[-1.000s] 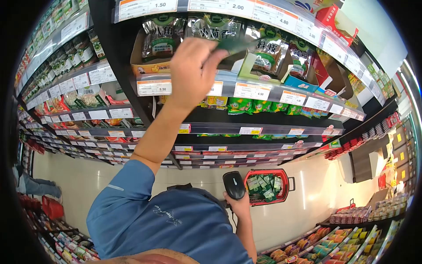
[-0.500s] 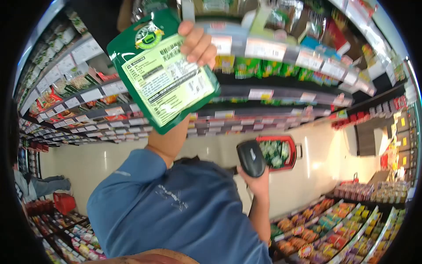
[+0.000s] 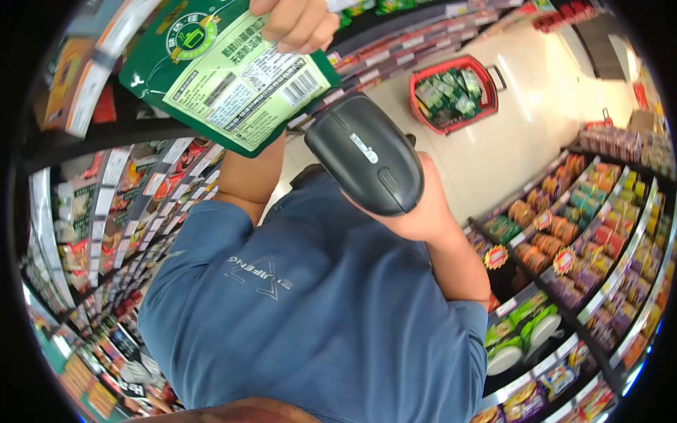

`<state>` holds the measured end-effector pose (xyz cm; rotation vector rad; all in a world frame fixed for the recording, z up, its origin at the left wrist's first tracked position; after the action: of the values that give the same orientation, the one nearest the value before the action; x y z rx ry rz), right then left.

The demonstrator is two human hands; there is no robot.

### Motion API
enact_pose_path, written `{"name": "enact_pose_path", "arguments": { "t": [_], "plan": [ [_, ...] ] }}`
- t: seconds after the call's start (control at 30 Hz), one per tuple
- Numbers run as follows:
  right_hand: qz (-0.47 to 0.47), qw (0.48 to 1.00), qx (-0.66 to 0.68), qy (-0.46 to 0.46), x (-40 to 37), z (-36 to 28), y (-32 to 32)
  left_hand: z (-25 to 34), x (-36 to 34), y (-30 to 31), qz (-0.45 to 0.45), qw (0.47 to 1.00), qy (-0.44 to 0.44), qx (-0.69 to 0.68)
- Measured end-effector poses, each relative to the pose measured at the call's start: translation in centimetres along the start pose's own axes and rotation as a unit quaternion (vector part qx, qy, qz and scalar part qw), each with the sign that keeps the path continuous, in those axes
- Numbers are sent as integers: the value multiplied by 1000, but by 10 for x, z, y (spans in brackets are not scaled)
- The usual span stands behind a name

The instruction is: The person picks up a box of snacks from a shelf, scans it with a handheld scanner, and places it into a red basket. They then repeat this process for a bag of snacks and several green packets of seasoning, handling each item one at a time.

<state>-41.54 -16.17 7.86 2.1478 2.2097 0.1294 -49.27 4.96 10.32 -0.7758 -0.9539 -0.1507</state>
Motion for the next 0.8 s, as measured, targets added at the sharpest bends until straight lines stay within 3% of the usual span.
{"name": "enact_pose_path", "arguments": {
  "t": [0.07, 0.13, 0.2, 0.23, 0.27, 0.33, 0.37, 0.4, 0.43, 0.47, 0.5, 0.53, 0.6, 0.67, 0.8],
  "plan": [
    [27, 998, 36, -35, -11, 12, 7, -16, -5, 2, 76, 996, 27, 32],
    [47, 995, 44, -74, -20, 21, 15, -30, -9, 16, 54, 996, 60, 44],
    [57, 991, 53, -105, -29, 32, 30, -52, -17, 34, 146, 987, 52, -41],
    [66, 990, 60, -108, -32, 39, 38, -67, -35, 97, -116, 987, 85, -70],
    [72, 989, 67, -109, -37, 47, 46, -78, -46, 105, -62, 992, 102, -34],
    [90, 985, 65, -134, -46, 62, 68, -108, -71, 155, -108, 985, 130, -21],
    [101, 981, 61, -153, -52, 70, 80, -118, -93, 169, 1, 984, 177, -7],
    [104, 980, 63, -156, -58, 77, 91, -130, -117, 168, 176, 946, 245, 122],
    [125, 975, 75, -170, -64, 85, 105, -151, -125, 162, 370, 829, 294, 298],
    [146, 968, 87, -183, -70, 93, 120, -167, -132, 169, 370, 756, 350, 411],
    [163, 964, 71, -196, -76, 100, 136, -189, -146, 183, 371, 754, 337, 423],
    [165, 964, 74, -197, -82, 106, 152, -199, -153, 192, 307, 706, 389, 506],
    [186, 947, 111, -237, -96, 118, 184, -234, -164, 215, 260, 652, 454, 548],
    [205, 946, 96, -230, -105, 121, 216, -271, -152, 226, 227, 558, 485, 634],
    [236, 927, 105, -271, -124, 125, 274, -342, -106, 265, 164, 575, 372, 710]
  ]
}}
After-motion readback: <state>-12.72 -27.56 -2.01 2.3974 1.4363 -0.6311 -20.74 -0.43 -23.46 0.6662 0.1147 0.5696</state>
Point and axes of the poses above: each hand's wrist, its own x-axis towards the middle knuckle, its own y-axis out of the back of the hand, z = x × y, the point moved 2 cm from there along x, towards the middle knuckle, and after that the axes turned 13 degrees about -z, right-handed, at the moved point
